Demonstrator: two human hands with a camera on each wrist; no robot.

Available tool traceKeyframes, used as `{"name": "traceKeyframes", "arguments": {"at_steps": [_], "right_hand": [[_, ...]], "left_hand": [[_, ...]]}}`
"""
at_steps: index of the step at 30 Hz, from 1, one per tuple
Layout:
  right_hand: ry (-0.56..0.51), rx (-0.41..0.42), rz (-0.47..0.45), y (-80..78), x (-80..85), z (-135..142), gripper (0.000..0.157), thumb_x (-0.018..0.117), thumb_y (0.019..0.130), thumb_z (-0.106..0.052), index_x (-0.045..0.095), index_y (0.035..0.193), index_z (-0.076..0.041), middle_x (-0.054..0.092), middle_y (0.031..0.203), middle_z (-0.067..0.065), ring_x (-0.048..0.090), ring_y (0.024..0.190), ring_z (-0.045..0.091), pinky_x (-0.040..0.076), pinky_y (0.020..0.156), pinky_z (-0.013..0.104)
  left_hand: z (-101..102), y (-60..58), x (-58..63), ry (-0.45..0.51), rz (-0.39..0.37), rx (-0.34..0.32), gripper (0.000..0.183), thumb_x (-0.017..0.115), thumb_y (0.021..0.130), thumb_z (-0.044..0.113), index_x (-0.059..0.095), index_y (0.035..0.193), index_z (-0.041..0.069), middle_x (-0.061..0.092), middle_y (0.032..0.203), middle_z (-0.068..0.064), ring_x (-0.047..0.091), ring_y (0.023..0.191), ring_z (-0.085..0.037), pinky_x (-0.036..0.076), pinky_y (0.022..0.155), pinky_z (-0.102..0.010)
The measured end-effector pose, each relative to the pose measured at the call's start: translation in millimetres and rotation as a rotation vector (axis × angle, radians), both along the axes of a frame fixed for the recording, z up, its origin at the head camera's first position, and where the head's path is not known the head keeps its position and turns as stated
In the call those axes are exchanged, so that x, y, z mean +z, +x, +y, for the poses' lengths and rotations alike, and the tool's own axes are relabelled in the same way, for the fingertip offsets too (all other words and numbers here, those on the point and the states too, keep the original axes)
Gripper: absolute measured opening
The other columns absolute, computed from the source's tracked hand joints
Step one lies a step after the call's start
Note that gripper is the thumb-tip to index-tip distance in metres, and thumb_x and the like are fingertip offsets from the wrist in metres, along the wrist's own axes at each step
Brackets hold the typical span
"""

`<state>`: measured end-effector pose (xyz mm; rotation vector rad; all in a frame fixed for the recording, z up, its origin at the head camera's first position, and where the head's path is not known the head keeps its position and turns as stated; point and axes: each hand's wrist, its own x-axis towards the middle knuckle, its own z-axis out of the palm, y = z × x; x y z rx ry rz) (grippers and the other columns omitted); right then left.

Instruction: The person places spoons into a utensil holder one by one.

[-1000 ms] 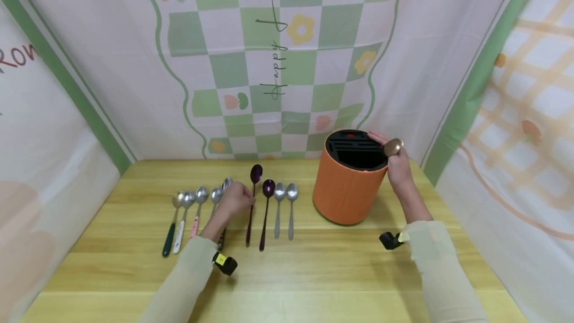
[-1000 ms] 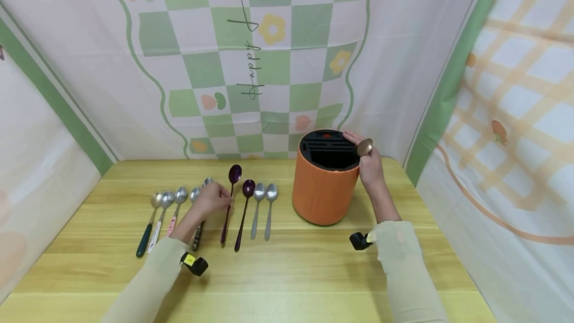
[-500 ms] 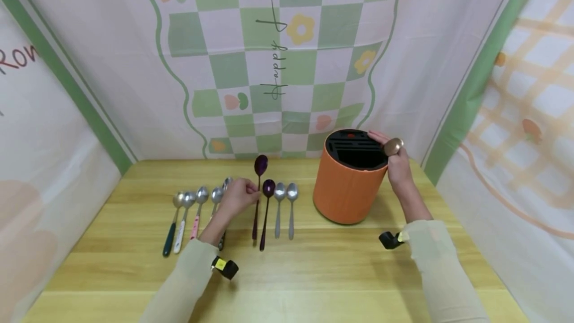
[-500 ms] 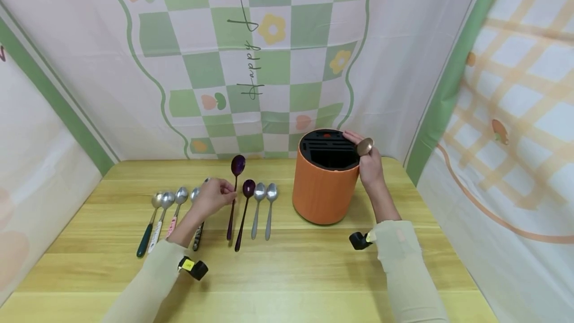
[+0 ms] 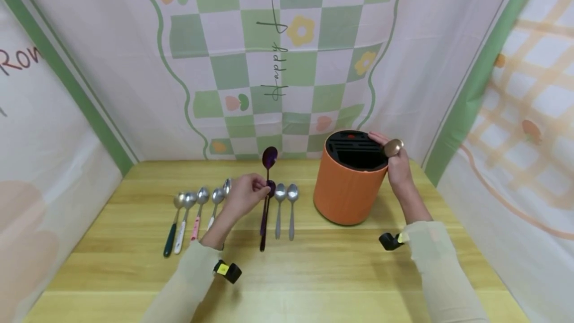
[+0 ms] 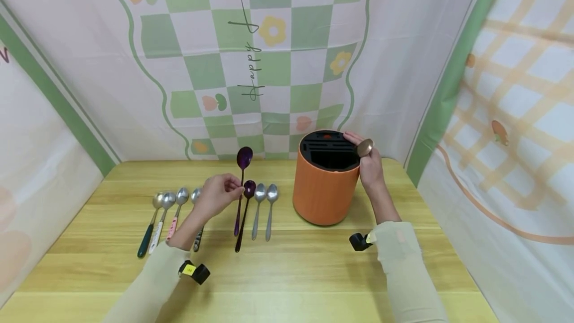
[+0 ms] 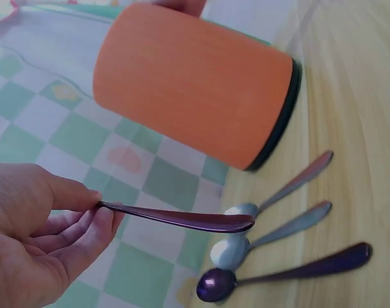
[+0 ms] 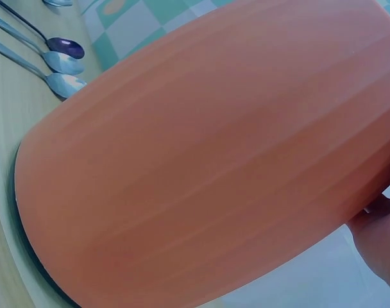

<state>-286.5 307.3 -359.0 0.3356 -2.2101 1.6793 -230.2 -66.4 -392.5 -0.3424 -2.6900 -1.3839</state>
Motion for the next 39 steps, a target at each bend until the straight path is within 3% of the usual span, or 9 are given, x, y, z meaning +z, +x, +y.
{"name": "traceKeyframes", "arguments": {"at_steps": [5, 12, 20, 32, 35, 39], "right_hand": [[0.013, -0.003, -0.004, 0.3, -0.4, 0, 0.044, 0.034, 0.108, -0.021, 0.053, 0.140, 0.003, 0.049, 0.152, 0.004, 0.037, 0.144, 0.019, 0.027, 0.122, 0.035], [0.043, -0.023, 0.000, 0.6, -0.5, 0, 0.046, 0.030, 0.108, -0.023, 0.054, 0.140, 0.000, 0.044, 0.154, 0.019, 0.034, 0.147, 0.030, 0.020, 0.125, 0.046], [0.088, -0.017, -0.010, -0.4, 0.9, 0, 0.045, 0.031, 0.107, -0.023, 0.053, 0.142, -0.003, 0.044, 0.154, 0.017, 0.034, 0.147, 0.032, 0.019, 0.125, 0.050], [0.105, -0.002, 0.026, -2.0, -1.6, 4, 0.044, 0.034, 0.108, -0.025, 0.056, 0.140, -0.003, 0.047, 0.152, 0.018, 0.038, 0.145, 0.030, 0.025, 0.123, 0.049], [0.112, 0.004, 0.050, -2.6, -3.7, 6, 0.044, 0.035, 0.108, -0.026, 0.057, 0.138, -0.004, 0.048, 0.151, 0.016, 0.040, 0.144, 0.026, 0.026, 0.123, 0.046], [0.109, 0.004, 0.098, -3.2, -6.4, 8, 0.041, 0.036, 0.107, -0.021, 0.060, 0.135, -0.001, 0.052, 0.149, 0.013, 0.044, 0.139, 0.011, 0.030, 0.120, 0.032]], "left_hand": [[9, 5.1, 9.7, -0.015, 0.051, 0.006, 0.009, 0.075, 0.087, 0.010, 0.070, 0.093, 0.005, 0.072, 0.085, -0.006, 0.066, 0.074, -0.013, 0.058, 0.066, -0.023], [22, 10.9, 22.8, 0.031, 0.125, -0.031, 0.006, 0.073, 0.089, 0.008, 0.070, 0.092, 0.004, 0.071, 0.085, -0.006, 0.065, 0.075, -0.012, 0.057, 0.066, -0.021], [36, 15.1, 37.2, 0.084, 0.158, -0.066, 0.008, 0.073, 0.088, 0.005, 0.069, 0.093, 0.000, 0.071, 0.086, -0.010, 0.067, 0.075, -0.015, 0.058, 0.066, -0.020], [49, 16.6, 45.7, 0.084, 0.220, -0.107, 0.008, 0.073, 0.089, 0.007, 0.069, 0.094, 0.001, 0.072, 0.088, -0.009, 0.070, 0.080, -0.017, 0.059, 0.072, -0.021], [52, 17.5, 48.4, 0.086, 0.232, -0.125, 0.009, 0.072, 0.089, 0.007, 0.069, 0.095, 0.002, 0.072, 0.088, -0.009, 0.070, 0.080, -0.016, 0.059, 0.072, -0.020], [56, 18.6, 50.5, 0.083, 0.235, -0.142, 0.010, 0.072, 0.090, 0.008, 0.069, 0.096, 0.001, 0.073, 0.088, -0.009, 0.070, 0.080, -0.016, 0.058, 0.070, -0.018]]}}
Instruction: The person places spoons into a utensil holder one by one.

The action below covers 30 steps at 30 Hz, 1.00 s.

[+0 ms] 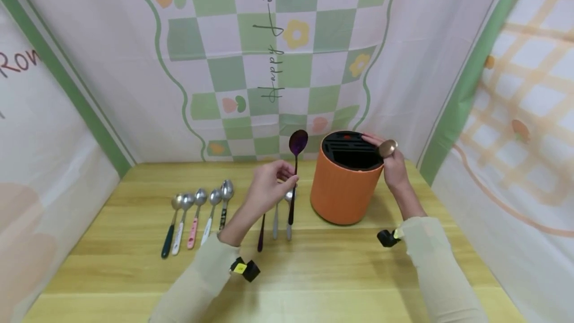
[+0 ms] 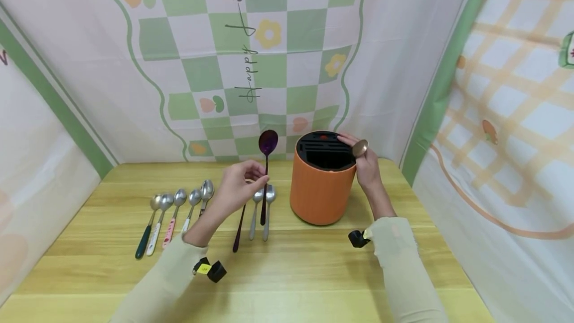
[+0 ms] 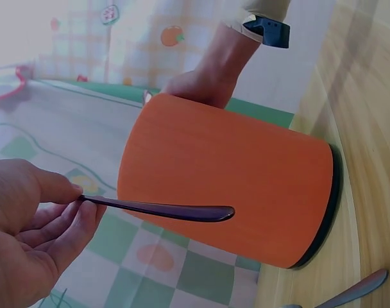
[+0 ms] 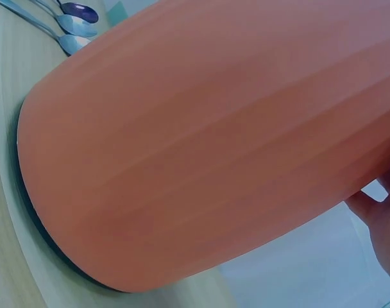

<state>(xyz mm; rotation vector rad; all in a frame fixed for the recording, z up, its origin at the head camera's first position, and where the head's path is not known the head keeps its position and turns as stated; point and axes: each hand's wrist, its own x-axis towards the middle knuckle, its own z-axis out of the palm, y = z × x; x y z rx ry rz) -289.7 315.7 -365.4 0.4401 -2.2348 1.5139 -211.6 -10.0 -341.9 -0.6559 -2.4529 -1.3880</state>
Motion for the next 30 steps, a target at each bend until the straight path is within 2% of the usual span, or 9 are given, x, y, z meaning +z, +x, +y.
{"name": "traceKeyframes", "arguments": {"at_steps": [3, 5, 11, 17, 20, 24, 27, 30], "right_hand": [[-0.008, 0.002, 0.025, 0.7, -0.8, 0, 0.041, 0.035, 0.107, -0.017, 0.060, 0.133, 0.001, 0.053, 0.147, 0.016, 0.046, 0.134, 0.002, 0.032, 0.116, 0.023], [-0.021, 0.006, 0.022, 3.4, 1.4, -2, 0.041, 0.034, 0.107, -0.017, 0.060, 0.133, 0.002, 0.052, 0.146, 0.020, 0.047, 0.131, -0.001, 0.032, 0.115, 0.022], [-0.021, 0.010, 0.003, 12.2, 11.5, -8, 0.040, 0.033, 0.106, -0.011, 0.058, 0.133, 0.006, 0.049, 0.147, 0.025, 0.047, 0.132, 0.003, 0.033, 0.118, 0.029], [-0.039, 0.007, 0.014, 3.8, 0.9, -3, 0.040, 0.035, 0.106, -0.013, 0.059, 0.134, 0.002, 0.056, 0.145, 0.007, 0.047, 0.132, 0.002, 0.033, 0.117, 0.027], [-0.064, 0.007, 0.019, 0.7, -3.3, -2, 0.040, 0.035, 0.106, -0.014, 0.060, 0.133, 0.002, 0.057, 0.145, 0.006, 0.048, 0.132, 0.003, 0.033, 0.117, 0.027], [-0.073, 0.006, 0.028, 1.2, -3.3, -2, 0.042, 0.033, 0.107, -0.016, 0.060, 0.133, 0.003, 0.053, 0.146, 0.018, 0.048, 0.133, 0.006, 0.031, 0.119, 0.030], [-0.051, -0.009, 0.029, 11.1, 5.8, -9, 0.044, 0.029, 0.107, -0.016, 0.059, 0.132, 0.005, 0.052, 0.145, 0.023, 0.048, 0.134, 0.009, 0.028, 0.121, 0.037], [-0.062, -0.010, 0.030, 18.0, 12.4, -14, 0.044, 0.028, 0.105, -0.010, 0.059, 0.130, 0.008, 0.053, 0.144, 0.025, 0.049, 0.131, 0.006, 0.030, 0.120, 0.033]], "left_hand": [[3, 0.6, 1.9, 0.016, 0.001, -0.003, 0.010, 0.072, 0.091, 0.009, 0.069, 0.096, 0.001, 0.073, 0.089, -0.010, 0.070, 0.080, -0.017, 0.058, 0.069, -0.017], [5, 1.4, 4.6, 0.028, 0.014, 0.000, 0.010, 0.072, 0.091, 0.009, 0.068, 0.096, 0.001, 0.073, 0.089, -0.009, 0.070, 0.080, -0.017, 0.058, 0.068, -0.017], [16, 2.0, 17.9, 0.043, 0.081, -0.004, 0.011, 0.071, 0.092, 0.011, 0.068, 0.096, 0.002, 0.073, 0.089, -0.010, 0.071, 0.080, -0.018, 0.058, 0.068, -0.016], [30, 2.8, 35.3, 0.069, 0.150, -0.032, 0.011, 0.071, 0.092, 0.011, 0.068, 0.097, 0.002, 0.073, 0.090, -0.010, 0.071, 0.081, -0.018, 0.057, 0.066, -0.014], [38, 1.8, 43.9, 0.079, 0.195, -0.054, 0.011, 0.071, 0.092, 0.010, 0.068, 0.097, 0.001, 0.073, 0.090, -0.011, 0.072, 0.081, -0.019, 0.057, 0.066, -0.013], [47, 0.5, 54.7, 0.088, 0.204, -0.073, 0.012, 0.070, 0.093, 0.011, 0.067, 0.099, 0.001, 0.073, 0.093, -0.012, 0.072, 0.083, -0.019, 0.056, 0.068, -0.012], [52, -0.7, 61.5, 0.095, 0.201, -0.081, 0.012, 0.070, 0.093, 0.012, 0.067, 0.099, 0.002, 0.073, 0.094, -0.011, 0.071, 0.084, -0.018, 0.056, 0.069, -0.012], [58, -2.5, 66.8, 0.098, 0.220, -0.087, 0.011, 0.070, 0.093, 0.012, 0.067, 0.098, 0.003, 0.073, 0.093, -0.010, 0.071, 0.083, -0.017, 0.056, 0.070, -0.012]]}}
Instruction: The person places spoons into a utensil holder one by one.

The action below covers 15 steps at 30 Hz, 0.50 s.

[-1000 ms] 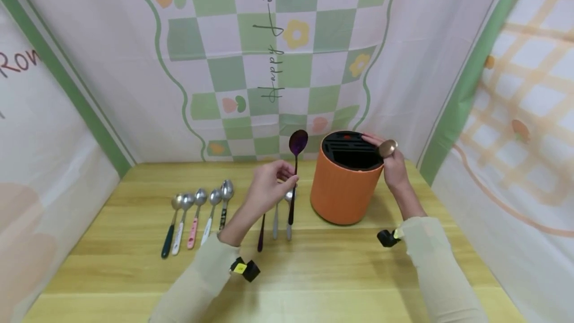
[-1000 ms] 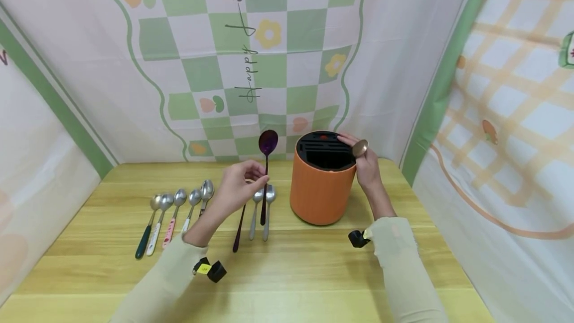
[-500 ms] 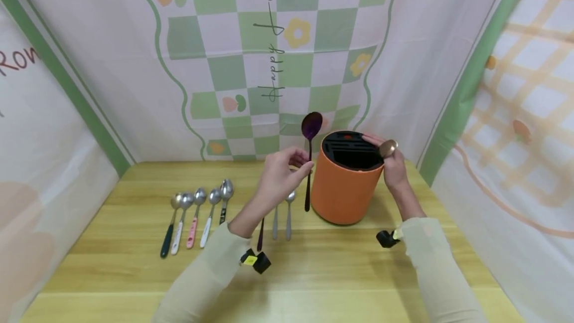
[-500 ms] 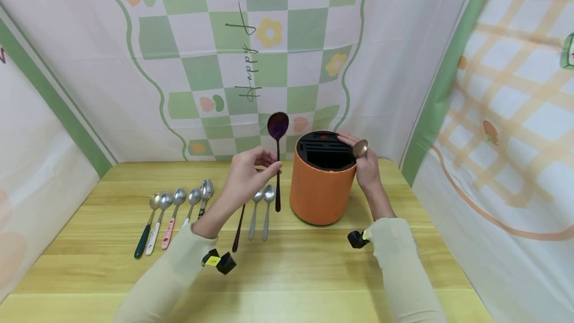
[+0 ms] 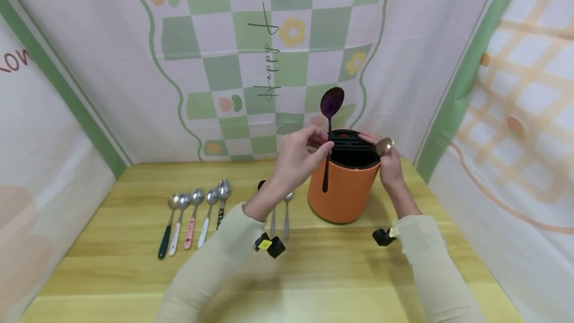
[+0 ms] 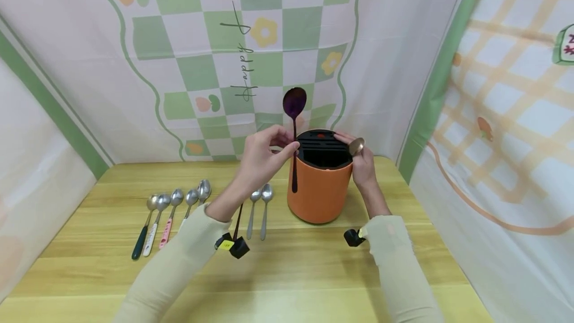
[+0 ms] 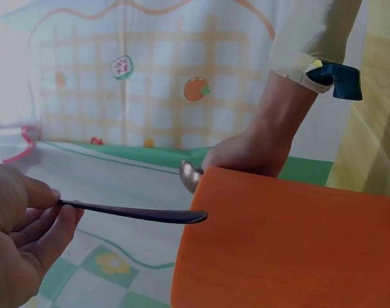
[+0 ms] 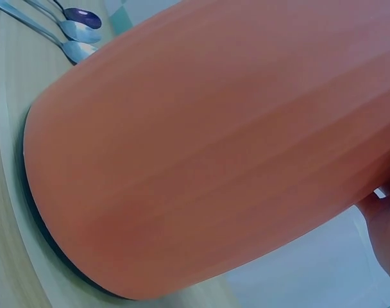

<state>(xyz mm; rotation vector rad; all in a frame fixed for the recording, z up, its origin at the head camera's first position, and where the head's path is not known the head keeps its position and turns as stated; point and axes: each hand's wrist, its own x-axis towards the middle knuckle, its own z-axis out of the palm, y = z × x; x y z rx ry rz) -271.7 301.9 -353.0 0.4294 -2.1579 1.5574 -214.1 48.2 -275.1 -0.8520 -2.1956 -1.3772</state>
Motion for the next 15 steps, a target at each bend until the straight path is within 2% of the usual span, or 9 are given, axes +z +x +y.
{"name": "traceKeyframes", "arguments": {"at_steps": [4, 7, 15], "right_hand": [[-0.046, 0.007, 0.004, -9.2, -9.0, 5, 0.042, 0.031, 0.105, -0.009, 0.060, 0.130, 0.007, 0.056, 0.143, 0.021, 0.050, 0.129, 0.002, 0.033, 0.115, 0.024], [-0.054, 0.013, 0.004, -16.0, -16.9, 9, 0.042, 0.033, 0.107, -0.015, 0.061, 0.131, 0.004, 0.054, 0.145, 0.019, 0.049, 0.132, 0.005, 0.032, 0.116, 0.025], [-0.050, 0.028, 0.034, -16.8, -15.2, 8, 0.040, 0.034, 0.107, -0.014, 0.061, 0.130, 0.006, 0.054, 0.144, 0.022, 0.050, 0.132, 0.006, 0.033, 0.115, 0.022]], "left_hand": [[7, -2.3, 5.4, -0.003, 0.055, 0.006, 0.011, 0.070, 0.093, 0.012, 0.067, 0.097, 0.002, 0.073, 0.091, -0.009, 0.072, 0.081, -0.016, 0.055, 0.070, -0.012], [10, -3.3, 9.4, 0.002, 0.085, 0.010, 0.011, 0.070, 0.093, 0.012, 0.067, 0.098, 0.003, 0.073, 0.091, -0.008, 0.072, 0.081, -0.015, 0.055, 0.069, -0.011], [22, -8.1, 23.2, 0.011, 0.104, 0.005, 0.011, 0.069, 0.094, 0.013, 0.068, 0.099, 0.004, 0.074, 0.093, -0.007, 0.071, 0.083, -0.012, 0.055, 0.072, -0.010]]}}
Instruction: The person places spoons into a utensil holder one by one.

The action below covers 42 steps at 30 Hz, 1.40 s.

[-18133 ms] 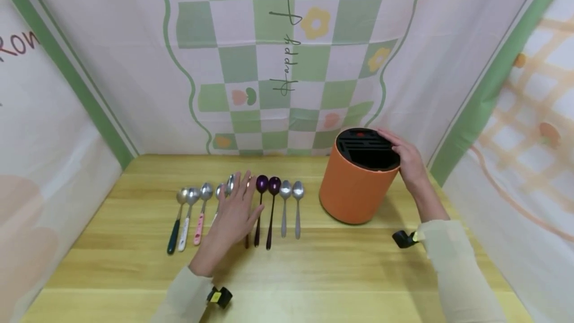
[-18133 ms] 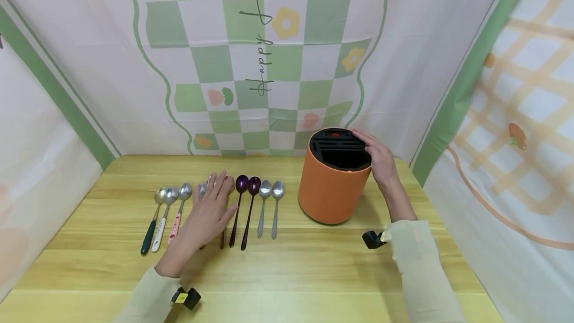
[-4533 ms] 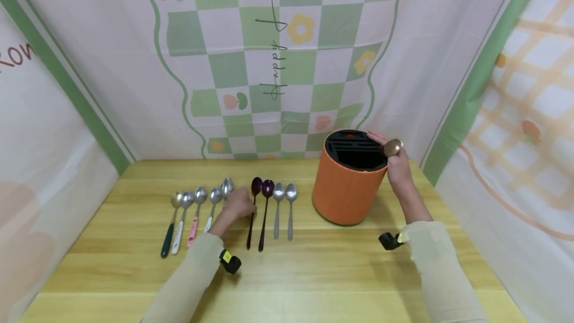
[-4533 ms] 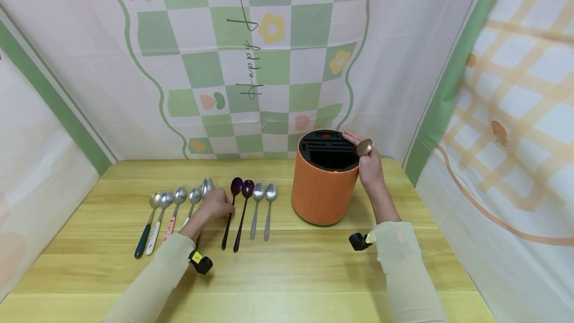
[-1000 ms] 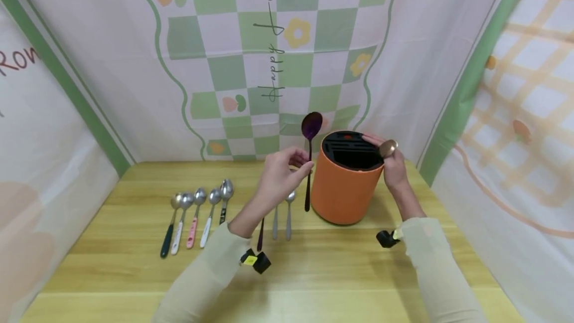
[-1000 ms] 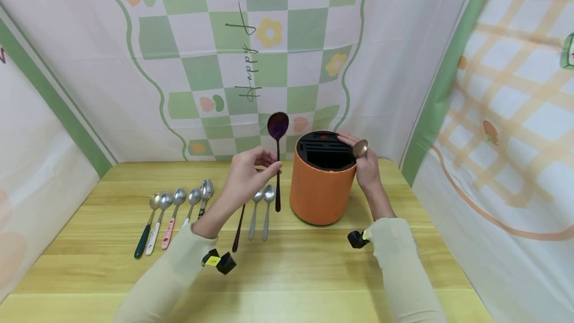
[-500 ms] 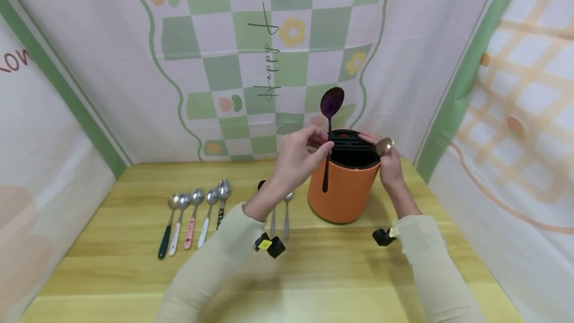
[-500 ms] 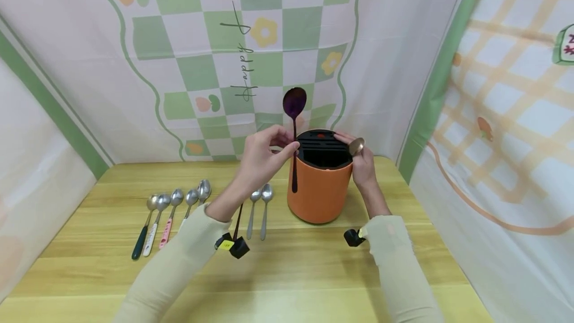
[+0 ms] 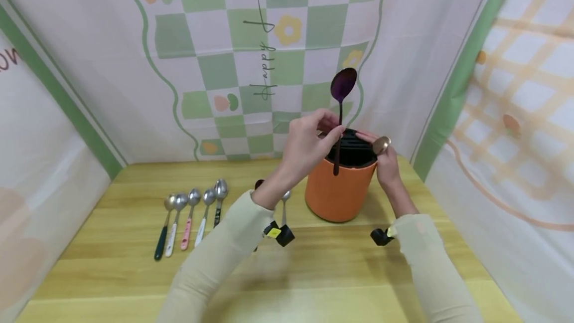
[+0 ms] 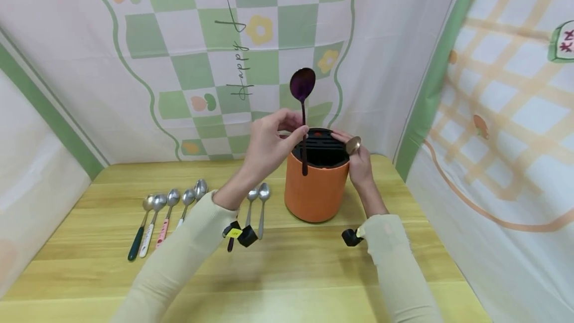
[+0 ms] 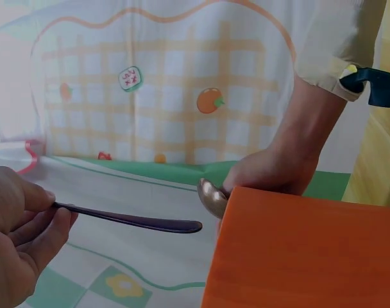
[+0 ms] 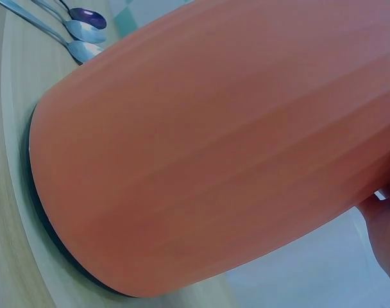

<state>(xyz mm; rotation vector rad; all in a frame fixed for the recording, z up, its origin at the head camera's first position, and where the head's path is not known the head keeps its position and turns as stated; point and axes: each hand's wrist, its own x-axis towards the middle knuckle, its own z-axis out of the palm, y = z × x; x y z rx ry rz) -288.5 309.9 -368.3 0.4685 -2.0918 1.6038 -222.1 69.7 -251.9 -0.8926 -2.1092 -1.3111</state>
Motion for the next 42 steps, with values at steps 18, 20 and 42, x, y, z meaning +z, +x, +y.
{"name": "traceKeyframes", "arguments": {"at_steps": [18, 20, 42], "right_hand": [[0.018, -0.058, -0.059, 17.9, 13.5, -8, 0.045, 0.029, 0.107, -0.017, 0.058, 0.131, 0.008, 0.052, 0.145, 0.023, 0.049, 0.129, 0.001, 0.028, 0.122, 0.036], [0.030, -0.066, -0.071, 22.3, 17.3, -10, 0.046, 0.029, 0.108, -0.019, 0.058, 0.131, 0.008, 0.052, 0.145, 0.024, 0.050, 0.130, 0.003, 0.027, 0.122, 0.041], [-0.028, -0.092, -0.076, 3.2, 0.1, -3, 0.044, 0.035, 0.108, -0.021, 0.061, 0.130, 0.007, 0.060, 0.128, -0.016, 0.048, 0.127, -0.002, 0.031, 0.117, 0.025]], "left_hand": [[33, -24.0, 4.4, -0.051, 0.029, 0.042, 0.012, 0.071, 0.092, 0.013, 0.068, 0.098, 0.004, 0.076, 0.092, -0.006, 0.073, 0.082, -0.011, 0.052, 0.075, -0.008], [36, -25.9, 3.7, -0.059, 0.035, 0.054, 0.011, 0.072, 0.092, 0.014, 0.069, 0.097, 0.004, 0.076, 0.092, -0.005, 0.073, 0.082, -0.011, 0.052, 0.074, -0.008], [57, -47.4, -21.4, -0.209, -0.084, 0.114, 0.009, 0.074, 0.091, 0.016, 0.070, 0.093, 0.009, 0.074, 0.088, -0.002, 0.068, 0.078, -0.009, 0.048, 0.065, -0.008]]}}
